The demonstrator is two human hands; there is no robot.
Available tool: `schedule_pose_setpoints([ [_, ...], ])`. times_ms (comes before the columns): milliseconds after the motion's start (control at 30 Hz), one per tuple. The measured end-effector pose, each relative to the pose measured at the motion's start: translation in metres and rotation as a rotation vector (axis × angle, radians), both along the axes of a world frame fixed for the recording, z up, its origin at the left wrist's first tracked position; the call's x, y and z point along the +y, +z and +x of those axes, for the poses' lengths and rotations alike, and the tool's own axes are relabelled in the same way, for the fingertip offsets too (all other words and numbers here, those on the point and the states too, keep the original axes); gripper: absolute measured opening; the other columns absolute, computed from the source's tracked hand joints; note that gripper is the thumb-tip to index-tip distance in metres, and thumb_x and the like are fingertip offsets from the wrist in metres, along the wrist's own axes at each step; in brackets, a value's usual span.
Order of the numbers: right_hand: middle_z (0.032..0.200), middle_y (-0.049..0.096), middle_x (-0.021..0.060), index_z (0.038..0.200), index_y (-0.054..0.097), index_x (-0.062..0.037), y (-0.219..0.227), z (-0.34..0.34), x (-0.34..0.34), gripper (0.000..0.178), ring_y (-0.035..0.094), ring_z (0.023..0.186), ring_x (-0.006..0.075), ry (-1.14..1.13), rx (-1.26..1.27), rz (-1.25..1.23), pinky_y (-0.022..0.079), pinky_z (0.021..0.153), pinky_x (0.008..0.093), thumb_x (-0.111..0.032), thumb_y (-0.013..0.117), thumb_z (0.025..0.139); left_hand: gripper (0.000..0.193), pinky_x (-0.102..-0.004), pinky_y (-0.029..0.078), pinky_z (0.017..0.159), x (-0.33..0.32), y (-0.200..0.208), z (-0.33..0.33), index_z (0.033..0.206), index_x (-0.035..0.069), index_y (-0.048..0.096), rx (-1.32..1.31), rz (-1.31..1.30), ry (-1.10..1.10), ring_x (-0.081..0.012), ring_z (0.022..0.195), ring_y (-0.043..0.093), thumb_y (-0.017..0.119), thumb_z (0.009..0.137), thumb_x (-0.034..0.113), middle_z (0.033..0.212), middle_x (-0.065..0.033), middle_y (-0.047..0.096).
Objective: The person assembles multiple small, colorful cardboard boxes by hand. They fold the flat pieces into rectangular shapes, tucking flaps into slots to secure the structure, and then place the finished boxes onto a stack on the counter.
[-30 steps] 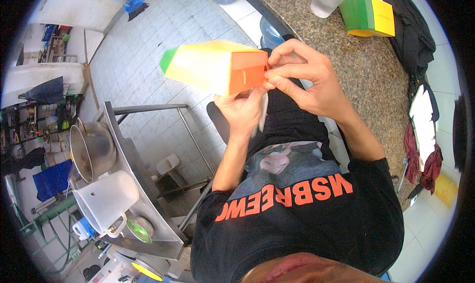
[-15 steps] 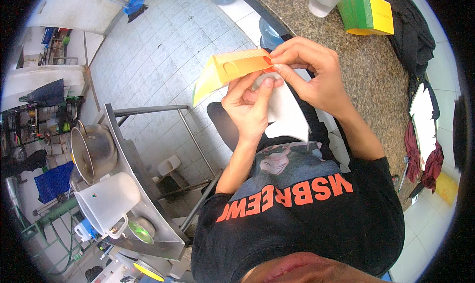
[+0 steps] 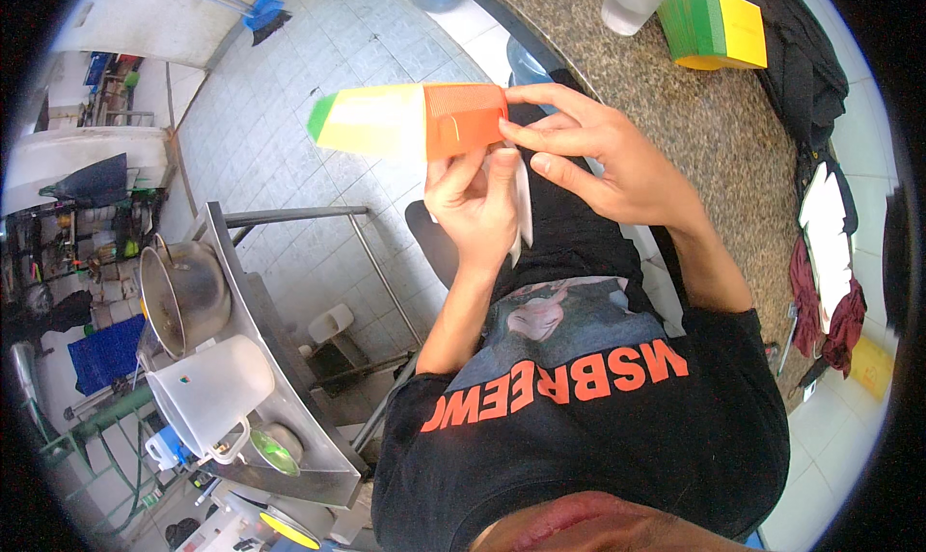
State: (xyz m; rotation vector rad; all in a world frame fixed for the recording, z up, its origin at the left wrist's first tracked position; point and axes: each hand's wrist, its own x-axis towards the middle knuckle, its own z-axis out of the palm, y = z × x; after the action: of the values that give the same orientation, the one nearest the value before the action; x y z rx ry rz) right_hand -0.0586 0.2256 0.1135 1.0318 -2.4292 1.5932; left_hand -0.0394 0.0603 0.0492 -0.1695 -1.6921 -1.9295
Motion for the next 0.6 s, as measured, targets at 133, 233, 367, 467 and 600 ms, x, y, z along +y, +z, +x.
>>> schedule_pose_setpoints([
  [133,0.139,0.056,0.0222,0.125,0.070,-0.0021,-0.001,-0.004,0.004,0.031,0.062,0.119,0.0362,0.014,0.037,0.051,0.050,0.100,0.0423,-0.012,0.064,0.096,0.018,-0.0284,0.053,0.084,-0.008,-0.004,0.004,0.111,-0.007,0.073,-0.085,-0.102,0.002,-0.0164,0.095,0.068,0.065,0.095,-0.006,0.110,-0.0111,0.072],
  [233,0.145,0.050,0.0226,0.123,0.070,-0.0013,-0.001,0.000,0.001,0.029,0.060,0.121,0.0398,0.015,-0.025,0.055,0.049,0.102,0.0433,-0.014,0.063,0.098,0.016,-0.0286,0.054,0.082,-0.004,-0.003,0.000,0.108,-0.008,0.072,-0.007,-0.096,0.013,-0.0162,0.092,0.069,0.065,0.095,-0.005,0.106,-0.0127,0.074],
  [367,0.149,0.046,0.0234,0.116,0.071,0.0005,-0.019,-0.003,0.000,0.027,0.059,0.122,0.0420,0.139,0.085,0.122,0.047,0.104,0.0447,-0.020,0.062,0.100,0.015,-0.0292,0.055,0.080,0.005,0.003,0.004,0.107,-0.008,0.072,0.008,-0.004,-0.029,-0.0169,0.087,0.070,0.069,0.092,-0.005,0.094,-0.0120,0.075],
  [467,0.147,0.046,0.0244,0.108,0.071,0.0013,-0.024,-0.012,0.006,0.028,0.062,0.118,0.0378,0.023,0.013,0.086,0.049,0.100,0.0431,-0.024,0.061,0.101,0.012,-0.0309,0.056,0.079,-0.001,0.001,-0.001,0.103,-0.006,0.074,0.029,-0.207,0.011,-0.0172,0.088,0.072,0.073,0.091,-0.004,0.096,-0.0107,0.076],
  [600,0.141,0.051,0.0132,0.131,0.057,-0.0063,-0.013,-0.008,0.015,0.054,0.062,0.116,0.0251,-0.104,-0.365,-0.368,0.058,0.086,0.0365,-0.033,0.078,0.089,0.027,-0.0451,0.057,0.091,-0.026,0.002,0.002,0.105,0.004,0.078,0.035,-0.589,-0.071,-0.0268,0.097,0.075,0.072,0.080,-0.001,0.105,-0.0161,0.076],
])
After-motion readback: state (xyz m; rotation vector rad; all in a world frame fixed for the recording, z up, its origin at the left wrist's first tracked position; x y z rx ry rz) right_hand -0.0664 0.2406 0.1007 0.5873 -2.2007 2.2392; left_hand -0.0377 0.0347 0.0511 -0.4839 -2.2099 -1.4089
